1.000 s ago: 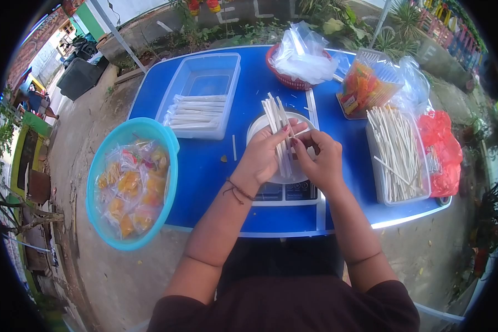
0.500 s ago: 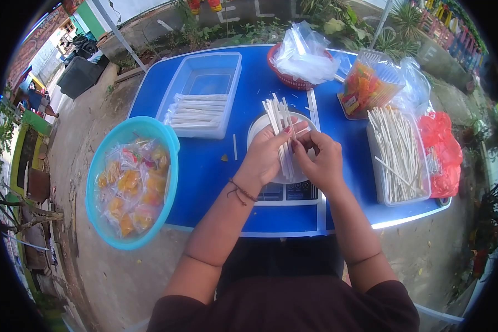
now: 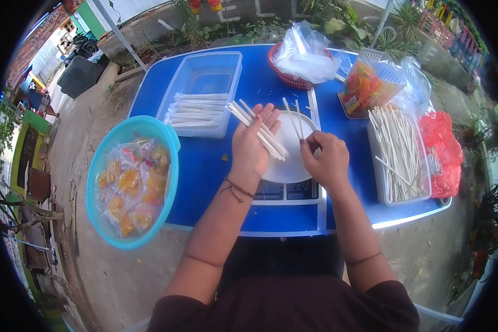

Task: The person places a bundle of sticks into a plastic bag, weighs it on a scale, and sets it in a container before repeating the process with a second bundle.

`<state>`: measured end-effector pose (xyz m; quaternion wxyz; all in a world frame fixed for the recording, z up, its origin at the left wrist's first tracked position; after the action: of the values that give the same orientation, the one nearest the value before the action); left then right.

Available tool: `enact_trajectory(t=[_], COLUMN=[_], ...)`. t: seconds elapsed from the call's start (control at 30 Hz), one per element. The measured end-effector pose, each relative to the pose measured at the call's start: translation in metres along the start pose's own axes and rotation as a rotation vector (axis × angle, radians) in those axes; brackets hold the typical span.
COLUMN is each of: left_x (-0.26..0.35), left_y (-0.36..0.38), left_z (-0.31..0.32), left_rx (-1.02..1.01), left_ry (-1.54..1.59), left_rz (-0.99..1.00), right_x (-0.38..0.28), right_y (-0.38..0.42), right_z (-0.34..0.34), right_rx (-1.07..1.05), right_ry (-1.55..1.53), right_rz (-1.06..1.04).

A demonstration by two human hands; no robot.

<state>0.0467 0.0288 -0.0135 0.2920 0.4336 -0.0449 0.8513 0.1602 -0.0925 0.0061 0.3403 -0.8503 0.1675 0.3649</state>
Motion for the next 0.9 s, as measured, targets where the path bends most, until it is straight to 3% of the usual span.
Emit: enact_trajectory(t=[0.17, 0.6, 0.9], left_x=[-0.002, -0.002, -0.004], left_y=[-0.001, -0.003, 0.007], left_z=[-0.002, -0.003, 0.013], left_rx=[-0.015, -0.025, -0.233], left_ry=[0.031, 0.048, -0.034], left_rz=[-0.024, -0.047, -0.117], right_x=[-0.003, -0.003, -0.014], right_y=[0.000, -0.004, 0.001], right_z=[0.002, -0.001, 0.003], right_rx=[-0.013, 0.108, -0.026], right_ry=[0.111, 0.009, -0.070], right_rz=[-0.159, -0.244, -0.313])
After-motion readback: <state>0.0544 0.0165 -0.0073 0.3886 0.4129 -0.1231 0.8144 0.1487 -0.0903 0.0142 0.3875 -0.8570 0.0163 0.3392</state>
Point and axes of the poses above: each hand's wrist, its own y-axis away from the middle knuckle, its own z-axis out of the palm, x = y × z, the point moved 3 cm from there along -y, towards the middle knuckle, and after that the axes turned 13 degrees about -y, right-handed, at the moved point
